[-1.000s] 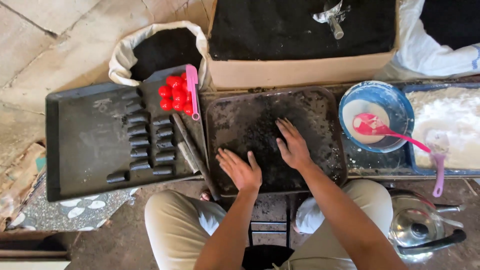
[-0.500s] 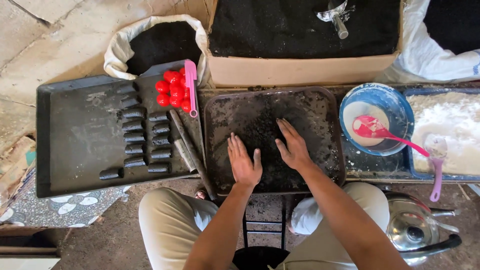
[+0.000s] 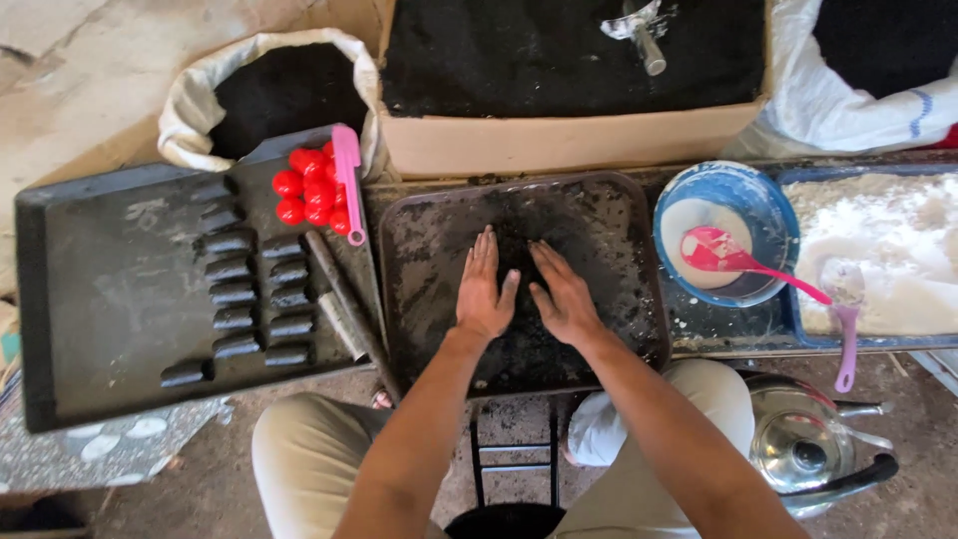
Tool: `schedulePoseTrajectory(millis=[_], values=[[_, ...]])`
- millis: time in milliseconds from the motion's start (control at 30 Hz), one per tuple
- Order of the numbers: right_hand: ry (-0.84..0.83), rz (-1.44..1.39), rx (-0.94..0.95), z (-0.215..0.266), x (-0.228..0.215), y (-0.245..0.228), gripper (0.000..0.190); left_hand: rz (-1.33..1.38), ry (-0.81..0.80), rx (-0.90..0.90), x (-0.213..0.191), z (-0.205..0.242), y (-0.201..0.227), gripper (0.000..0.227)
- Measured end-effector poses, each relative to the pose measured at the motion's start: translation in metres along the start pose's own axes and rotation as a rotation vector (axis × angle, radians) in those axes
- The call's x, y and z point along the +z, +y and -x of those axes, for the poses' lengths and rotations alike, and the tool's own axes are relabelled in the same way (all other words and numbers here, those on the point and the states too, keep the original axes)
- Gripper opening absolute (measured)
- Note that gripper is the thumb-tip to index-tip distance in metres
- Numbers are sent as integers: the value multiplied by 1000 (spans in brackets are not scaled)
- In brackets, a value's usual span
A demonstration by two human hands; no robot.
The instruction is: The person kneads a dark, pliable substance on a metal tray, then uses a cylindrical metal mold and a metal rod to press and shape the material into cylindrical forms. The finished pieces are placed on a tray to the left.
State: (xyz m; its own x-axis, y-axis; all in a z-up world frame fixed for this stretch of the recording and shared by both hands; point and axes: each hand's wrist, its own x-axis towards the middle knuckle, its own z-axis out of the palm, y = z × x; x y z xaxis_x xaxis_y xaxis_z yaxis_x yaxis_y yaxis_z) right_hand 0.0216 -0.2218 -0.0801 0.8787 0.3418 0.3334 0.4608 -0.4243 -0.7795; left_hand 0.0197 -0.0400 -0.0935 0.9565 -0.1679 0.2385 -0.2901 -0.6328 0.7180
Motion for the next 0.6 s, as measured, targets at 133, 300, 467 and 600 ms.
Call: schedulePoseTrajectory(millis=[133, 300, 467, 600], values=[[-2, -43, 64, 7, -2, -8, 53, -7, -85, 36, -6, -14, -4, 69], [-9, 16, 32, 7, -24, -10, 70, 0, -222, 77, -41, -4, 9, 62], [-400, 182, 9, 15, -80, -29, 137, -287, -592, 39, -101, 11, 45, 127], [-585, 322, -73, 29, -91, -14, 166, -458, -806, 52, -117, 22, 59, 160]])
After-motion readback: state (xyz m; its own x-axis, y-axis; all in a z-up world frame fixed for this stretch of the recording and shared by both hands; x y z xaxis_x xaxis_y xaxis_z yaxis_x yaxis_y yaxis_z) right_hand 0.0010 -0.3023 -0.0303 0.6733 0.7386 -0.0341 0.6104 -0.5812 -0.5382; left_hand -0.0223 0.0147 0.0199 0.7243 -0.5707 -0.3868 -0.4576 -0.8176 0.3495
